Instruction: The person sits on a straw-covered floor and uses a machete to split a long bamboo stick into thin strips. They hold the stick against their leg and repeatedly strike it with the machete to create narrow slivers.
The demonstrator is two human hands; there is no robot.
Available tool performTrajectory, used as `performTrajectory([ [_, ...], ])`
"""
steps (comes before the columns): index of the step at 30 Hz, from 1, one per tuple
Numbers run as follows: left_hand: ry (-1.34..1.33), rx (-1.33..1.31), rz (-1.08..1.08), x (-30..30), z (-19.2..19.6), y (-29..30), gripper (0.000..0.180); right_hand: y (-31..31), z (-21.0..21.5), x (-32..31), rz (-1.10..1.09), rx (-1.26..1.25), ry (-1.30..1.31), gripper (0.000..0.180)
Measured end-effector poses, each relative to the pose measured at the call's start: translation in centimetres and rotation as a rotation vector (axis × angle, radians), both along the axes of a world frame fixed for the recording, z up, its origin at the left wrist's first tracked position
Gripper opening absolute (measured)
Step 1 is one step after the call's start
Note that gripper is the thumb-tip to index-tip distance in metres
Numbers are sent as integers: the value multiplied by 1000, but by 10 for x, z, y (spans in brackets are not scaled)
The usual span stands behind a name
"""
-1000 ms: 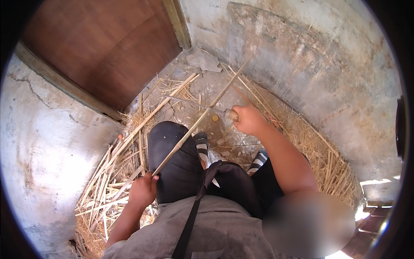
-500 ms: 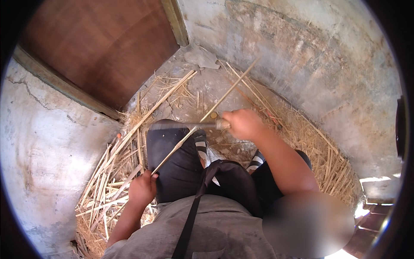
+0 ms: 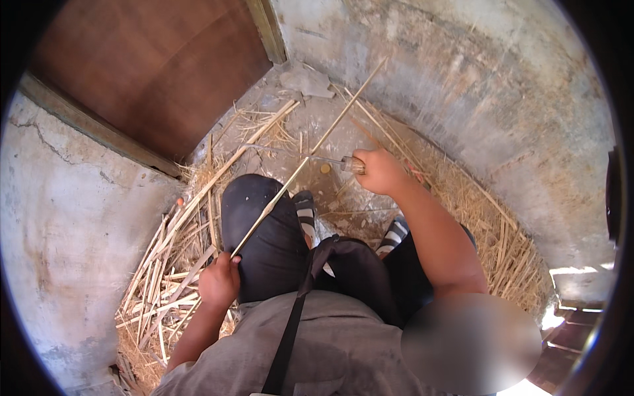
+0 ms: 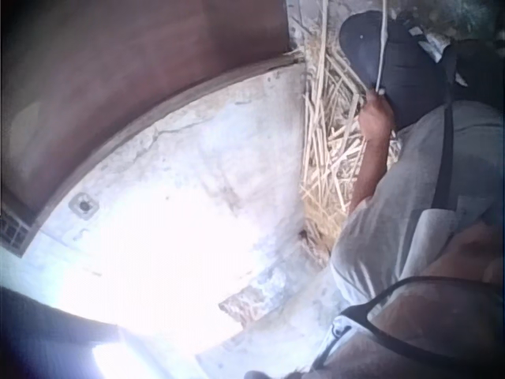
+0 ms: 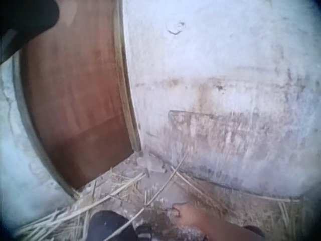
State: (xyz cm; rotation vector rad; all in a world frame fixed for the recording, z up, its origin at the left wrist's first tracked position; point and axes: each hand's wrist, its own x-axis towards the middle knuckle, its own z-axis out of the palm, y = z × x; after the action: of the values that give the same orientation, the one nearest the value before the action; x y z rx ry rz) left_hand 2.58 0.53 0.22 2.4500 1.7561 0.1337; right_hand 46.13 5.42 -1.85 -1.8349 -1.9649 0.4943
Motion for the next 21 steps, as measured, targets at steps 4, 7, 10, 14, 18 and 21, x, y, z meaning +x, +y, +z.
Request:
performTrajectory([
  [4,-31,-31,44,1,7,-3,24,4,7,-7,-21,24,-85,29],
  [7,-49,20,31,-2,1,-7,24,-4,29,-32,78,49,-179,26],
  [10,-38,47,-20,0,-2,2,25,2,-3,0,-65,12,-86,25],
  [14,11,3,-1,-3,9,4,25,11,13,25,-278,-80,-38,23],
  [18,30,-9,-8,-9,4,3,23,-2,33,-8,-85,-36,-87,22],
  [21,21,28,-31,-2,5,3,22,-6,33,-18,85,-31,-126,21],
])
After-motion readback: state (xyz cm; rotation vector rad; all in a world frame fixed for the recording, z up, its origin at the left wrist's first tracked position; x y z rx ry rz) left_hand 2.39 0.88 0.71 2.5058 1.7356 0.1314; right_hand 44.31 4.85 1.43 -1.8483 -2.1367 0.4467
